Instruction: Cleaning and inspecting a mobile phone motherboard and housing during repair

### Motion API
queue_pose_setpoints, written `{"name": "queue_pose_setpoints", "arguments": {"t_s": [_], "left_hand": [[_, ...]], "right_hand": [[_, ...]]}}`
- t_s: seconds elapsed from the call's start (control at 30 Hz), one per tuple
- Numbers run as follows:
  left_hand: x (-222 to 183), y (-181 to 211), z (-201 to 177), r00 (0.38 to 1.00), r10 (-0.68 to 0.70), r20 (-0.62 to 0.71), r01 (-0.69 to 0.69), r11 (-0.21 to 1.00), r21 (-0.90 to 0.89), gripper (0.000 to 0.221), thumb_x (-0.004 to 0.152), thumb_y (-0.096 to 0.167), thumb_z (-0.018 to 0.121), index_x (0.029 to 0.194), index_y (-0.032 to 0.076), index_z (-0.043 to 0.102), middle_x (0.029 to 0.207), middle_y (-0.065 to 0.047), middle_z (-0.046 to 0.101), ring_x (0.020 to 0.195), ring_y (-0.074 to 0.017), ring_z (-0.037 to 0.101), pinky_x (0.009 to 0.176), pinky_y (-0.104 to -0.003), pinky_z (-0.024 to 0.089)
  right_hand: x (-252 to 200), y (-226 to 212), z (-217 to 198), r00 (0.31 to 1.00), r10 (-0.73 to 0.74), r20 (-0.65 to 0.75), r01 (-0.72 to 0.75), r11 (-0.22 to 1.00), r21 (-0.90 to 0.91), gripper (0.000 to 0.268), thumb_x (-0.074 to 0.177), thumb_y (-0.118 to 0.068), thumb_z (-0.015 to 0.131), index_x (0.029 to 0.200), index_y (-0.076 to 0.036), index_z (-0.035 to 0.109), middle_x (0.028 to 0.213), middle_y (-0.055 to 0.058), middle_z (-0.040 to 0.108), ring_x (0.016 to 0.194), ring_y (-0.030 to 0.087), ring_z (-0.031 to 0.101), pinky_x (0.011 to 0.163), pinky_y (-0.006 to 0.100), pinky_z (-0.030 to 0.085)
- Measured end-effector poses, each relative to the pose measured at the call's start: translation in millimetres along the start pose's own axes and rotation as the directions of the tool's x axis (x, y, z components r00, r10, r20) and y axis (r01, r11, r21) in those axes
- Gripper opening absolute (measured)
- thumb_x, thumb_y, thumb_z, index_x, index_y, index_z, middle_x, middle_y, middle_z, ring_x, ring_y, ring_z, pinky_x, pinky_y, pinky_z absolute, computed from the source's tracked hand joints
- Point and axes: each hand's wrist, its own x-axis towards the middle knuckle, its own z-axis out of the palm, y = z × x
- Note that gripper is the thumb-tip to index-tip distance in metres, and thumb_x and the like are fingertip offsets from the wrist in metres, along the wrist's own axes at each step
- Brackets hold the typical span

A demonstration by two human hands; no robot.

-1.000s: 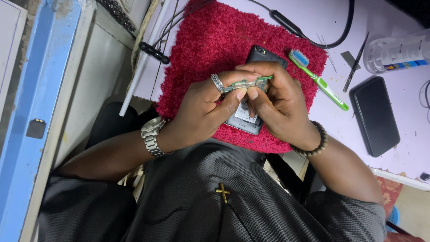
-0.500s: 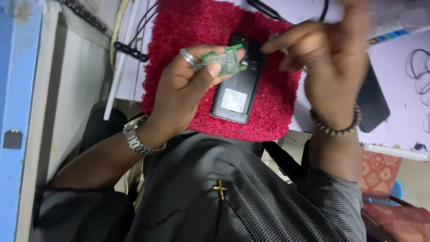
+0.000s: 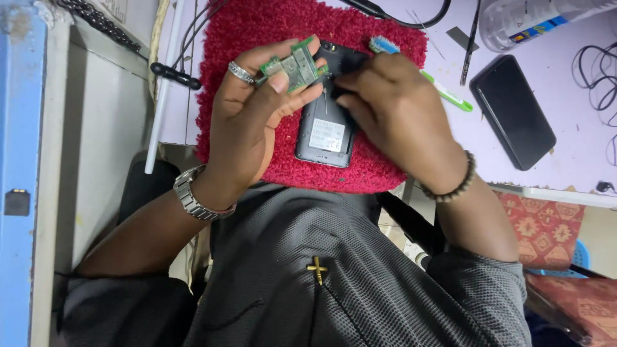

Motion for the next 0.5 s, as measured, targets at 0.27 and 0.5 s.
{"name": "queue_pose_setpoints", "arguments": {"t_s": [0.27,0.5], "left_hand": [[-2,-3,1,0.998,0.012,-0.061,-0.014,0.999,-0.040,0.035,0.119,0.024,0.061,0.149,0.008,0.052,0.161,-0.027,0.054,0.151,-0.0431,0.058,0.127,-0.060,0.054],[-2,-7,0,0.997,0.031,-0.075,-0.033,0.999,-0.023,0.036,0.119,0.024,0.061,0.150,0.008,0.051,0.162,-0.026,0.054,0.154,-0.0413,0.056,0.129,-0.061,0.053]], "right_hand": [[15,-17,8,0.983,0.128,0.132,-0.131,0.991,0.013,0.021,0.107,-0.017,0.080,0.106,0.000,0.067,0.096,0.018,0.063,0.084,0.041,0.063,0.069,0.050,0.048],[13,-21,14,0.992,0.064,0.109,-0.063,0.998,-0.020,0.011,0.103,-0.004,0.079,0.102,-0.002,0.068,0.093,0.016,0.064,0.079,0.038,0.064,0.068,0.047,0.050]]}}
